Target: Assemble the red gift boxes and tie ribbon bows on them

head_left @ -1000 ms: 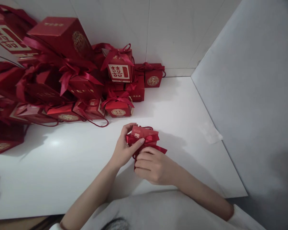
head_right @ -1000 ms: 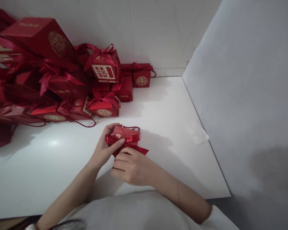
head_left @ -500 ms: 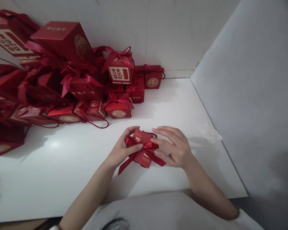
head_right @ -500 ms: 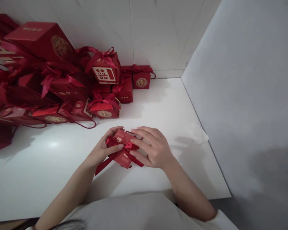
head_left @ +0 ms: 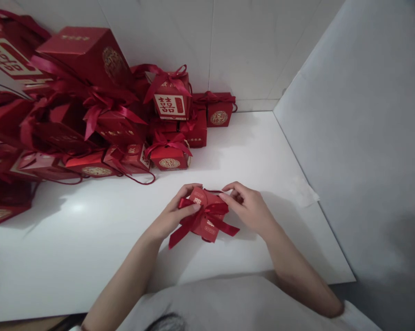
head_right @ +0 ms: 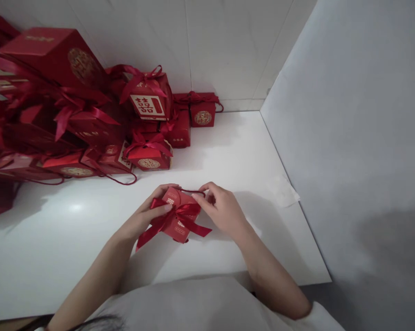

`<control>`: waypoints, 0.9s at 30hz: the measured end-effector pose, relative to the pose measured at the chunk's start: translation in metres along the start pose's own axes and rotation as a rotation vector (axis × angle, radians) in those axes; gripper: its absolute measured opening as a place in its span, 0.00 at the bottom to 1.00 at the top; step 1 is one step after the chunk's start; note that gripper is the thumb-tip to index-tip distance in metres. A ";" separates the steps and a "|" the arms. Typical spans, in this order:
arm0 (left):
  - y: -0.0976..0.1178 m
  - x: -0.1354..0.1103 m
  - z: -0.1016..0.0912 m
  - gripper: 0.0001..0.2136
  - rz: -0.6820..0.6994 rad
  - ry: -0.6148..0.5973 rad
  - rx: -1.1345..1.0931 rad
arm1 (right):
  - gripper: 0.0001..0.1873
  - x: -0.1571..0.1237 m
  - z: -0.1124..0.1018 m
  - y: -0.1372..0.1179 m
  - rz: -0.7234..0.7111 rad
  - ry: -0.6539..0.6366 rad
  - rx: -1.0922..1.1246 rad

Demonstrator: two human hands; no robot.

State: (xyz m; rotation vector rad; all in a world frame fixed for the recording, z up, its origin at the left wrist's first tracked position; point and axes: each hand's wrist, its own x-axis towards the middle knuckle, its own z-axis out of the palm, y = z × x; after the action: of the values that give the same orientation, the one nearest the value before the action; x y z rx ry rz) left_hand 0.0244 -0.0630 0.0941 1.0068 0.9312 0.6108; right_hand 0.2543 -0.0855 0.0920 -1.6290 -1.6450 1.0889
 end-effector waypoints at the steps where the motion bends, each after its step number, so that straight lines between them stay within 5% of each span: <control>1: 0.000 0.001 -0.002 0.16 -0.006 -0.001 0.016 | 0.16 0.000 0.000 0.001 0.036 -0.007 0.037; 5: -0.005 0.008 -0.009 0.13 0.016 0.040 0.085 | 0.20 0.001 0.000 0.003 0.130 -0.108 0.234; 10: -0.015 0.015 -0.019 0.21 0.118 0.167 0.119 | 0.21 0.002 -0.004 0.005 0.027 -0.056 0.325; 14: -0.011 0.009 -0.046 0.42 0.220 -0.087 0.226 | 0.27 0.002 -0.009 0.011 -0.128 -0.189 0.360; 19: -0.008 -0.005 -0.068 0.62 0.116 -0.222 0.957 | 0.55 0.003 -0.005 0.021 -0.154 -0.252 -0.010; 22: -0.018 0.000 -0.057 0.60 0.165 -0.146 1.114 | 0.55 0.004 0.005 0.019 -0.169 -0.227 -0.088; 27: -0.033 0.022 -0.034 0.47 0.317 0.116 1.061 | 0.44 0.013 0.019 0.022 -0.232 -0.081 -0.153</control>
State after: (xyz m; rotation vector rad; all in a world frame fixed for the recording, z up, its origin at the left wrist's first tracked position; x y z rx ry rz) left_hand 0.0061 -0.0447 0.0480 2.1094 1.2331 0.4133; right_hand 0.2480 -0.0775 0.0619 -1.4561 -1.9569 0.9414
